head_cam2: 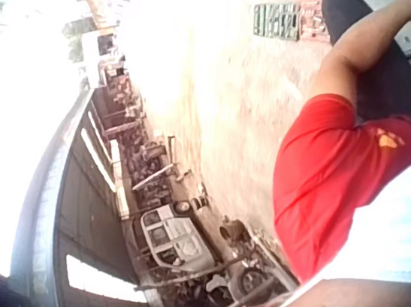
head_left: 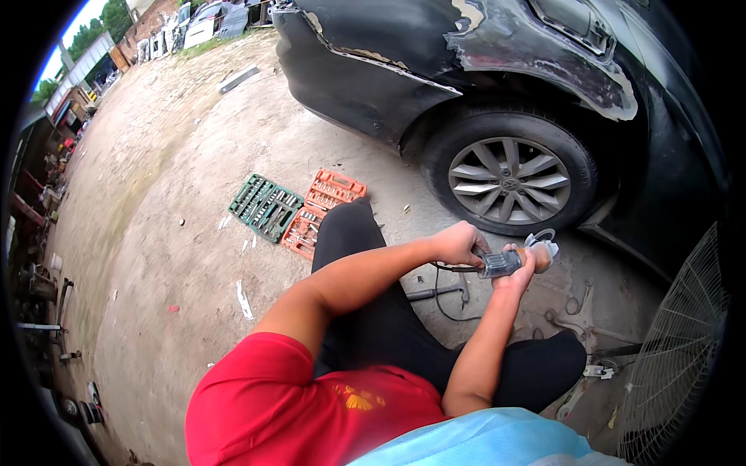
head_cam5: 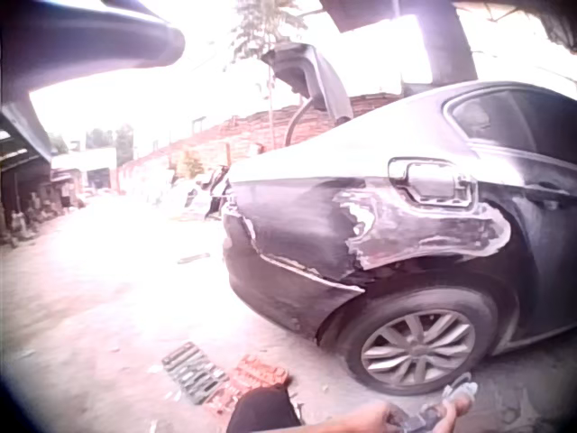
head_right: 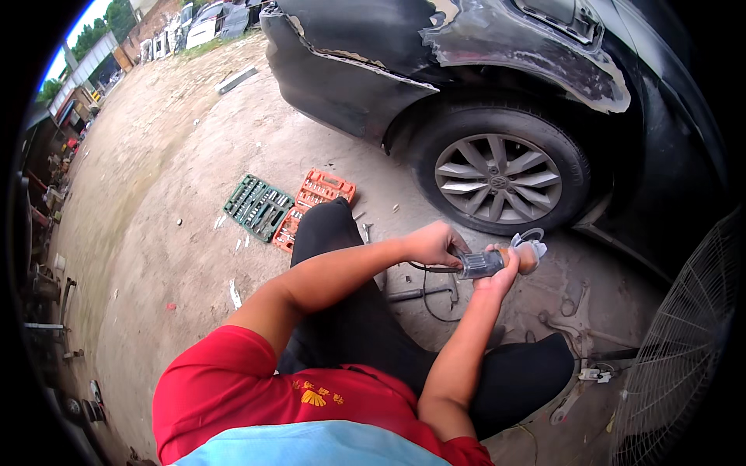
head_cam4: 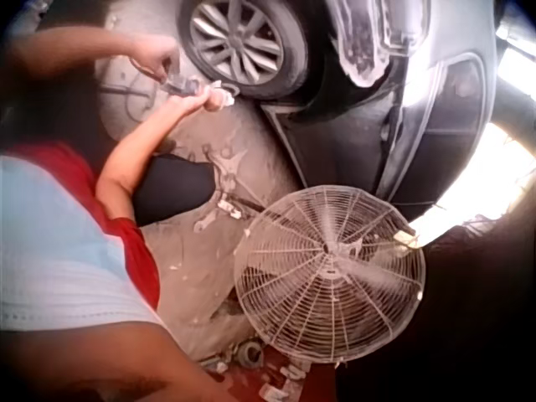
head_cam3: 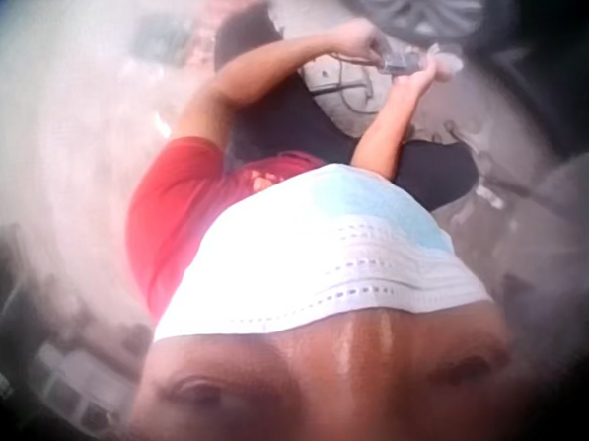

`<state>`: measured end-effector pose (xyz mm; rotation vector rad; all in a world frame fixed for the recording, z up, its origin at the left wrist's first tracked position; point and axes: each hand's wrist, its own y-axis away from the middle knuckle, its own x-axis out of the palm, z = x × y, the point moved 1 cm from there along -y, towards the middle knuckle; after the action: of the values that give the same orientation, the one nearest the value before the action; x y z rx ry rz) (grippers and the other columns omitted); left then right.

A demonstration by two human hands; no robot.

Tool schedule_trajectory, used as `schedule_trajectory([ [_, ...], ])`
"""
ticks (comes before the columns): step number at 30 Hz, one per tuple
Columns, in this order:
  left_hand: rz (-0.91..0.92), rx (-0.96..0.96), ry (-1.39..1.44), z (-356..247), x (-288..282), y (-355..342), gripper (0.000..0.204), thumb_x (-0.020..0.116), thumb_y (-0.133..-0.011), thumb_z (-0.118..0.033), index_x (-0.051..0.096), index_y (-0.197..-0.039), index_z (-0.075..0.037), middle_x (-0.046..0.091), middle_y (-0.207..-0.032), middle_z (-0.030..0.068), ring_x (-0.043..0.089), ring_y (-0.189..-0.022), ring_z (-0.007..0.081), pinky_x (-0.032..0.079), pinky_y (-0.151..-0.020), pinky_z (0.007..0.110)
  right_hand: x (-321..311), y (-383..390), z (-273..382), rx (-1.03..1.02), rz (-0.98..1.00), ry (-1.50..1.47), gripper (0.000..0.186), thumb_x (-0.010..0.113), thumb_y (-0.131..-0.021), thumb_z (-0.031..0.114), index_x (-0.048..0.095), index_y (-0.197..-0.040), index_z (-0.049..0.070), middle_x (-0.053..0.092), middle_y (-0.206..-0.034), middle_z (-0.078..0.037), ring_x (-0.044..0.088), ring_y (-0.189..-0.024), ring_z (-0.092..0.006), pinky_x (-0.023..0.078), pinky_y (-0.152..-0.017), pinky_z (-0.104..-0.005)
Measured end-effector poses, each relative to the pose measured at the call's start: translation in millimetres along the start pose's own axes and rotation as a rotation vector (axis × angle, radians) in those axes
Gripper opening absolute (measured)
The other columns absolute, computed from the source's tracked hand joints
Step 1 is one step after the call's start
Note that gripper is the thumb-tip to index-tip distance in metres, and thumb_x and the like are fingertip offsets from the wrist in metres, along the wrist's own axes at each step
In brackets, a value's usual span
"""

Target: The person sits on the ground and uses an angle grinder to smooth the surface of a car's front bumper. They periodically pause to wipe the area with their hand and inspect the progress before resuming the grinding.

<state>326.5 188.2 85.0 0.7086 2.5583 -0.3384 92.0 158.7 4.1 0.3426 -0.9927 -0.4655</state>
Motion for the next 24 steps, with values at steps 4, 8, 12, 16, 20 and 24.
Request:
schedule_trajectory([
  [4, 0.032, -0.025, 0.003, 6.1, 2.4, 4.4, 0.045, 0.096, -0.082, -0.016, 0.086, -0.125, -0.004, 0.086, -0.098, 0.0146, 0.079, -0.082, 0.0188, 0.062, -0.08, 0.037, 1.1, 7.0, -3.6, 0.0, 0.005, 0.004, 0.041, 0.079, -0.098, 0.031, 0.06, -0.126, 0.008, 0.068, -0.109, -0.01, 0.069, -0.098, -0.0293, 0.063, -0.089, -0.0429],
  [8, 0.209, -0.132, 0.293, 18.9, 5.5, 6.2, 0.048, 0.094, -0.091, -0.033, 0.084, -0.127, -0.002, 0.083, -0.1, 0.0055, 0.075, -0.086, 0.0148, 0.062, -0.082, 0.035, 3.6, 22.1, -0.4, 0.06, 0.033, 0.071, 0.034, 0.067, -0.104, 0.036, 0.063, -0.122, 0.008, 0.071, -0.105, -0.009, 0.071, -0.096, -0.0284, 0.062, -0.085, -0.0455],
  [12, 0.284, -0.404, 0.599, 23.5, 24.9, -3.7, 0.059, 0.086, -0.099, -0.053, 0.08, -0.12, 0.001, 0.079, -0.103, 0.0056, 0.075, -0.088, 0.0159, 0.061, -0.079, 0.033, 1.9, 27.5, -3.3, 0.096, 0.104, 0.112, 0.038, 0.071, -0.101, 0.04, 0.062, -0.116, 0.006, 0.071, -0.104, -0.008, 0.071, -0.093, -0.0274, 0.061, -0.083, -0.0465],
  [16, 0.384, -0.529, 0.673, 20.8, 47.8, -12.6, 0.06, 0.09, -0.094, -0.048, 0.076, -0.123, 0.002, 0.081, -0.102, 0.0089, 0.08, -0.086, 0.0185, 0.065, -0.078, 0.033, -4.7, 19.0, -6.6, 0.121, 0.117, 0.175, 0.039, 0.072, -0.1, 0.04, 0.062, -0.115, 0.005, 0.07, -0.103, -0.009, 0.071, -0.09, -0.0269, 0.061, -0.082, -0.0458],
  [20, 0.397, -0.551, 0.638, 30.3, 60.8, -16.2, 0.055, 0.095, -0.085, -0.038, 0.078, -0.12, 0.002, 0.082, -0.099, 0.0111, 0.081, -0.083, 0.0203, 0.066, -0.074, 0.035, -9.3, 15.5, -17.2, 0.15, 0.132, 0.178, 0.037, 0.073, -0.099, 0.038, 0.063, -0.113, 0.005, 0.07, -0.099, -0.009, 0.071, -0.088, -0.0267, 0.06, -0.082, -0.0442],
  [24, 0.345, -0.537, 0.361, 34.4, 66.0, -25.1, 0.056, 0.099, -0.075, -0.035, 0.081, -0.114, 0.002, 0.081, -0.101, 0.0121, 0.079, -0.09, 0.0233, 0.063, -0.08, 0.038, -17.1, 5.5, -24.3, 0.138, 0.086, 0.189, 0.036, 0.074, -0.099, 0.036, 0.062, -0.114, 0.005, 0.069, -0.098, -0.01, 0.071, -0.088, -0.0275, 0.061, -0.082, -0.0438],
])
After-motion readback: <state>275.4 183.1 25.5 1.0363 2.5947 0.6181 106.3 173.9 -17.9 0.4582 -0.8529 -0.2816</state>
